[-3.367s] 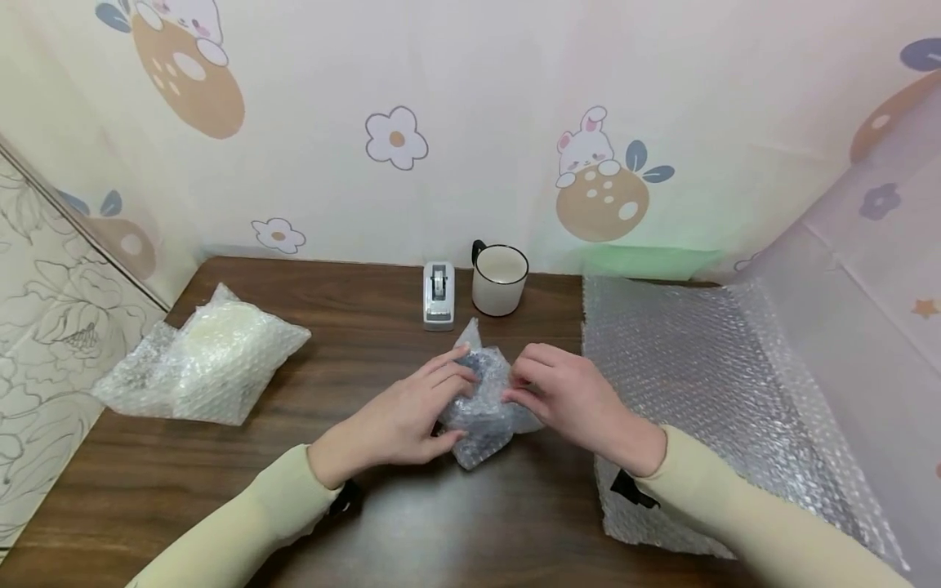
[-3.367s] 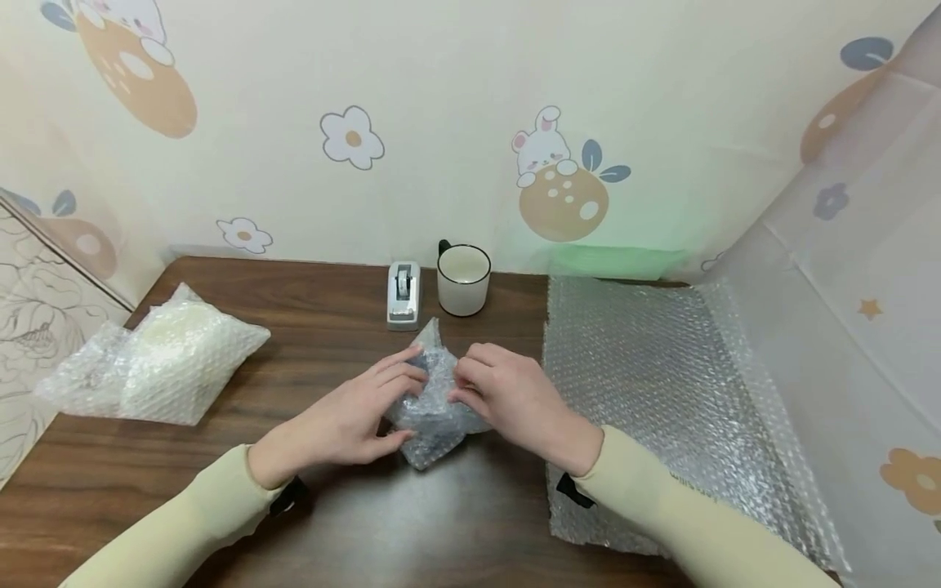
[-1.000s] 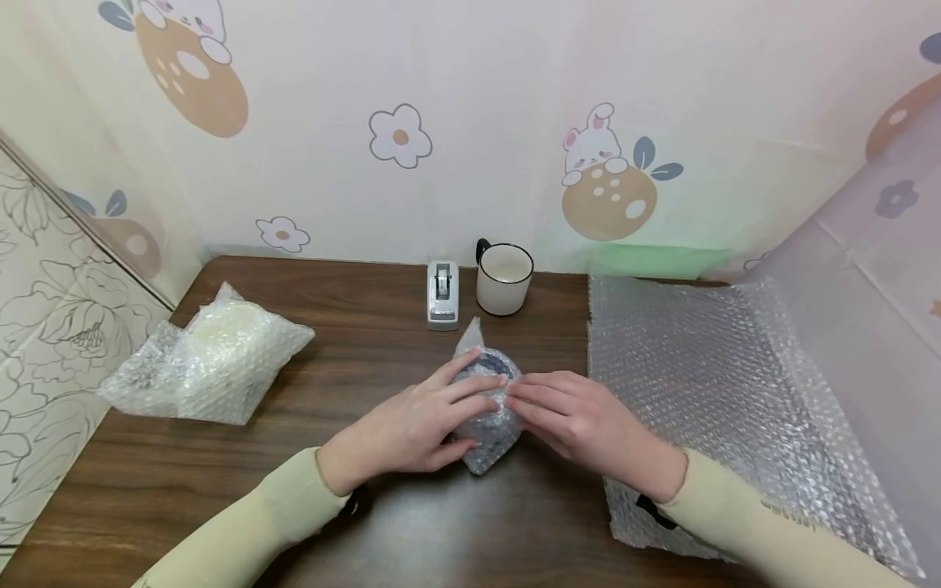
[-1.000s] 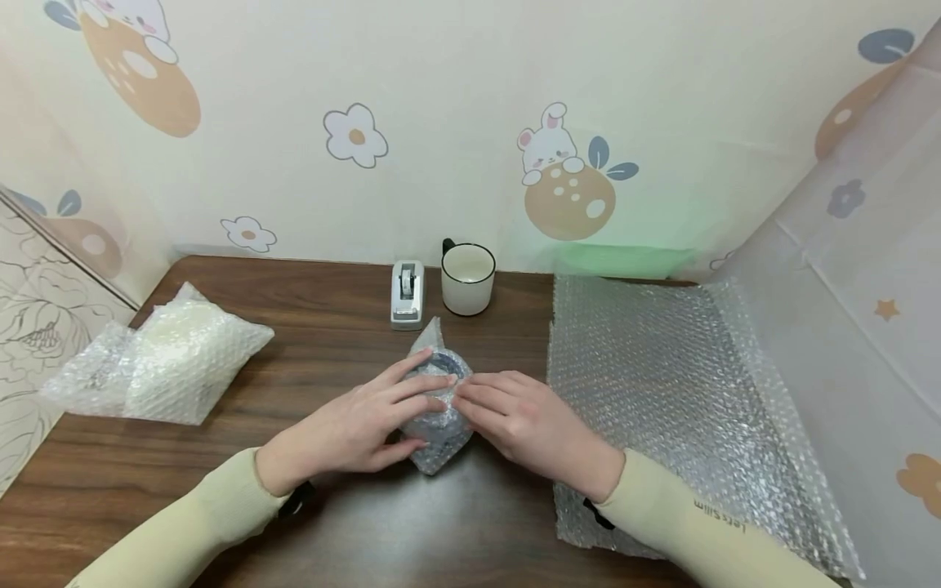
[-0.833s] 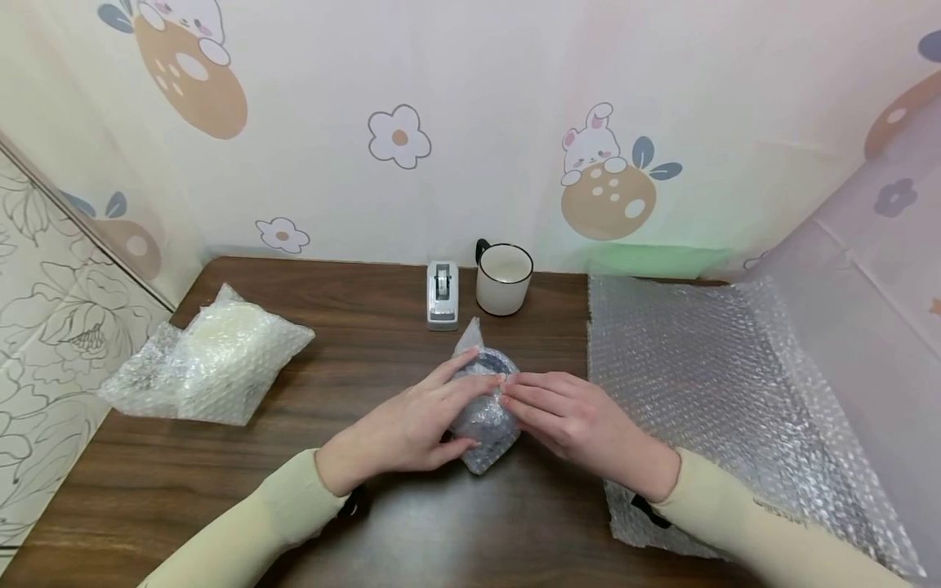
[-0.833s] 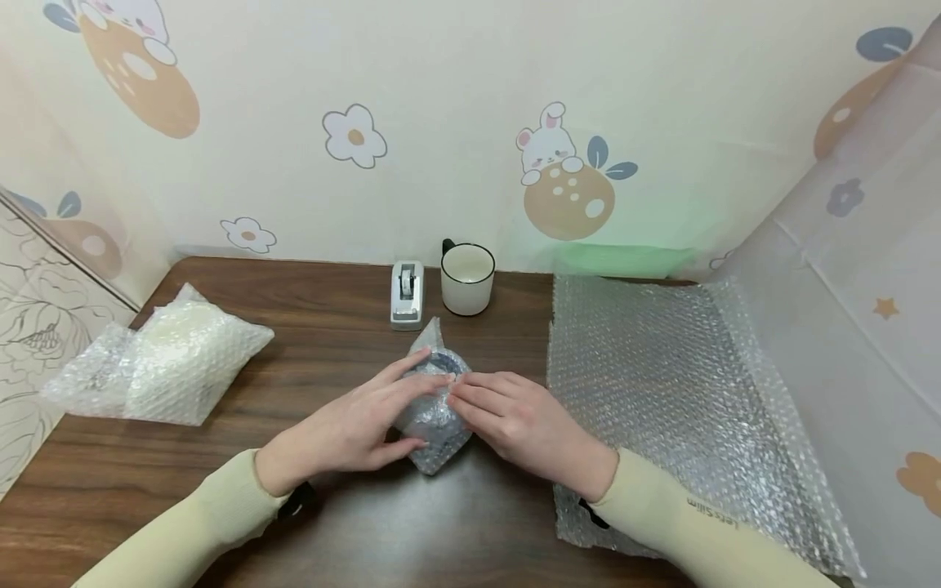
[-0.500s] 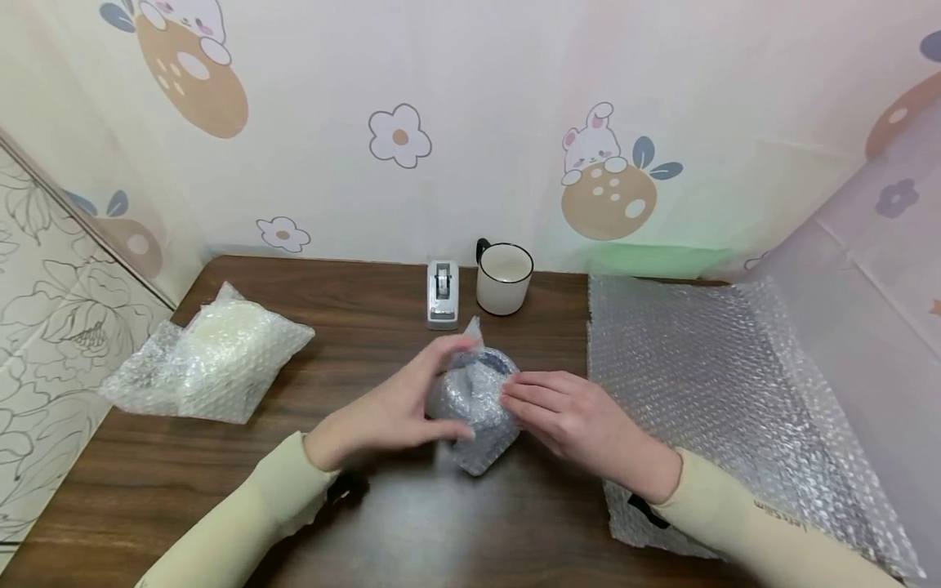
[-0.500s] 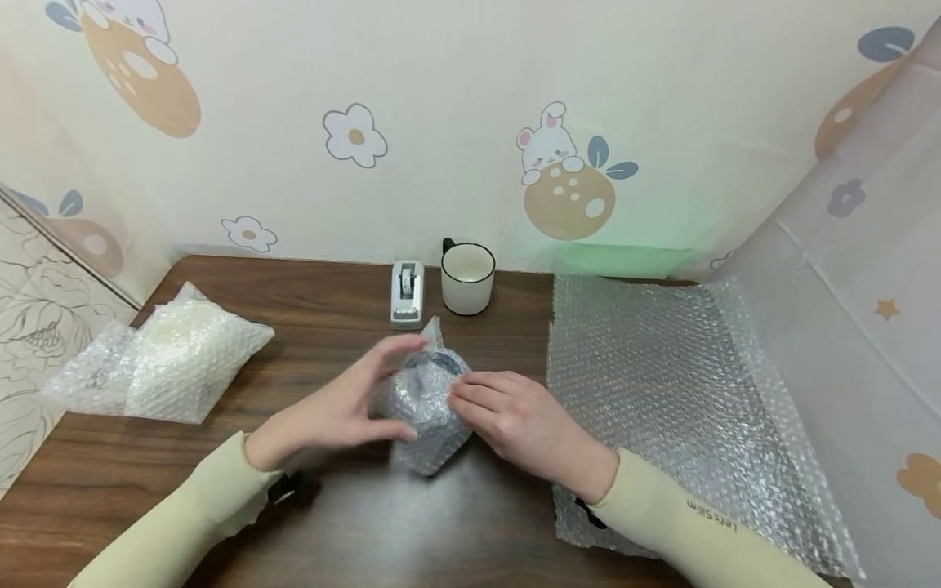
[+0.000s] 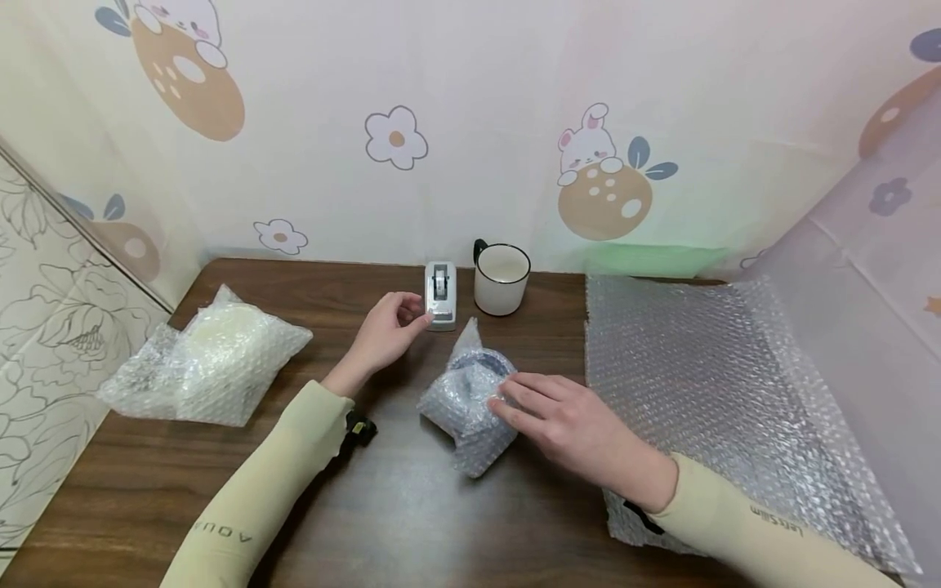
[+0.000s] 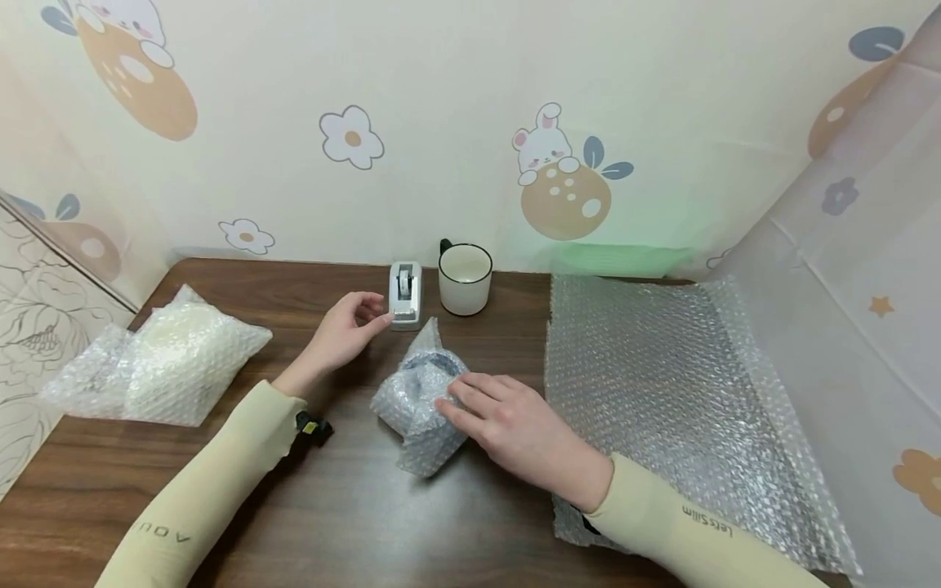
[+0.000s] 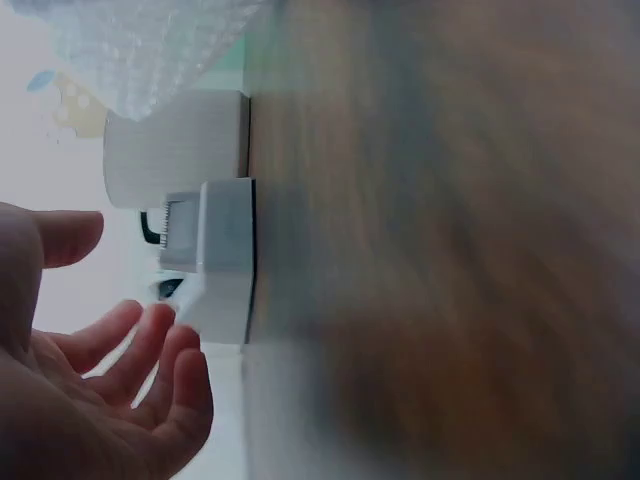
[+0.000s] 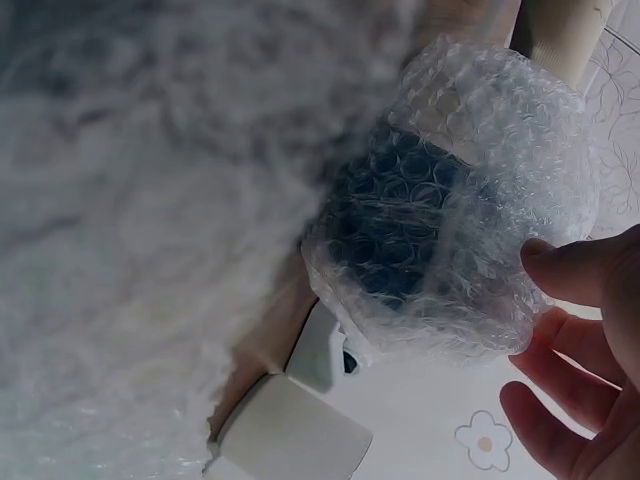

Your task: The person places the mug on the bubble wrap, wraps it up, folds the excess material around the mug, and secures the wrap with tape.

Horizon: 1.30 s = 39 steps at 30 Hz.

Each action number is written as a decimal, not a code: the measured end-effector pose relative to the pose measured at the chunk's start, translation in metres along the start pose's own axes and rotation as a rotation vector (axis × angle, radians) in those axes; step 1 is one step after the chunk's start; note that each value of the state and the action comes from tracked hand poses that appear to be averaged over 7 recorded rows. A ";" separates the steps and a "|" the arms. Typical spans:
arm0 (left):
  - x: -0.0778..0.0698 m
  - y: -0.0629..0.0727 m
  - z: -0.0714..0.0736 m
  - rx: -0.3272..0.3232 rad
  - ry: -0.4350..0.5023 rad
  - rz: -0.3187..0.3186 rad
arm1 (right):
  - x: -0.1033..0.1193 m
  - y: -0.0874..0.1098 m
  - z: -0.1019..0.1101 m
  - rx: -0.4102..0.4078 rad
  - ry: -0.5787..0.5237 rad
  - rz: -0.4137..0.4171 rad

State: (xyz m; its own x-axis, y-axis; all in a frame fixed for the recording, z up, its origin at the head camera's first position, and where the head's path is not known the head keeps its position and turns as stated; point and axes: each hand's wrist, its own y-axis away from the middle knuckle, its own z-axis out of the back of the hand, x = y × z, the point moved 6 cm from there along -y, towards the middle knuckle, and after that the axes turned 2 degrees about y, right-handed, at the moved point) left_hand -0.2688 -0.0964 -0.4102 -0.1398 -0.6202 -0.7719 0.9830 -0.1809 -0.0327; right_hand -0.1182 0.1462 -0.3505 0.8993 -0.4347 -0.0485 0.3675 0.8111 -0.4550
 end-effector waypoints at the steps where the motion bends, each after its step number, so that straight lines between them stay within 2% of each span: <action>1: 0.001 -0.003 -0.001 0.006 -0.020 0.014 | 0.000 0.000 0.000 0.006 -0.007 -0.007; 6: 0.006 -0.019 -0.010 0.077 -0.035 0.079 | -0.001 -0.002 0.000 -0.002 -0.024 -0.007; 11: 0.009 -0.030 -0.011 0.114 0.036 0.170 | -0.001 -0.003 0.000 -0.012 -0.029 -0.002; 16: 0.012 -0.035 -0.012 0.117 0.078 0.292 | -0.001 -0.003 0.000 -0.003 -0.032 -0.014; 20: 0.011 -0.039 -0.012 0.089 0.061 0.332 | -0.001 -0.004 0.000 -0.002 -0.032 -0.019; 23: 0.007 -0.041 -0.012 0.071 0.014 0.321 | -0.002 -0.004 0.001 -0.006 -0.029 -0.018; 28: -0.002 -0.042 -0.011 0.036 -0.106 0.258 | -0.002 -0.004 0.001 0.007 -0.023 -0.023; 31: -0.010 -0.041 -0.011 -0.007 -0.187 0.197 | -0.001 -0.004 0.002 0.004 -0.018 -0.017; 36: -0.030 -0.035 -0.013 -0.067 -0.384 0.075 | 0.000 -0.005 0.003 -0.020 -0.007 -0.005; 37: -0.032 -0.034 -0.014 -0.065 -0.403 0.070 | 0.000 -0.005 0.003 -0.018 -0.008 -0.008; 39: -0.033 -0.030 -0.012 -0.047 -0.376 0.086 | 0.000 -0.005 0.002 -0.017 -0.006 -0.010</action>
State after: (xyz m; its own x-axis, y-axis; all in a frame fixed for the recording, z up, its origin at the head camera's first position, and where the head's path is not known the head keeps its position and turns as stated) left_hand -0.2925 -0.0611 -0.3915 -0.0817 -0.8696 -0.4870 0.9962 -0.0862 -0.0133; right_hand -0.1197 0.1431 -0.3461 0.8971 -0.4401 -0.0388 0.3722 0.8000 -0.4706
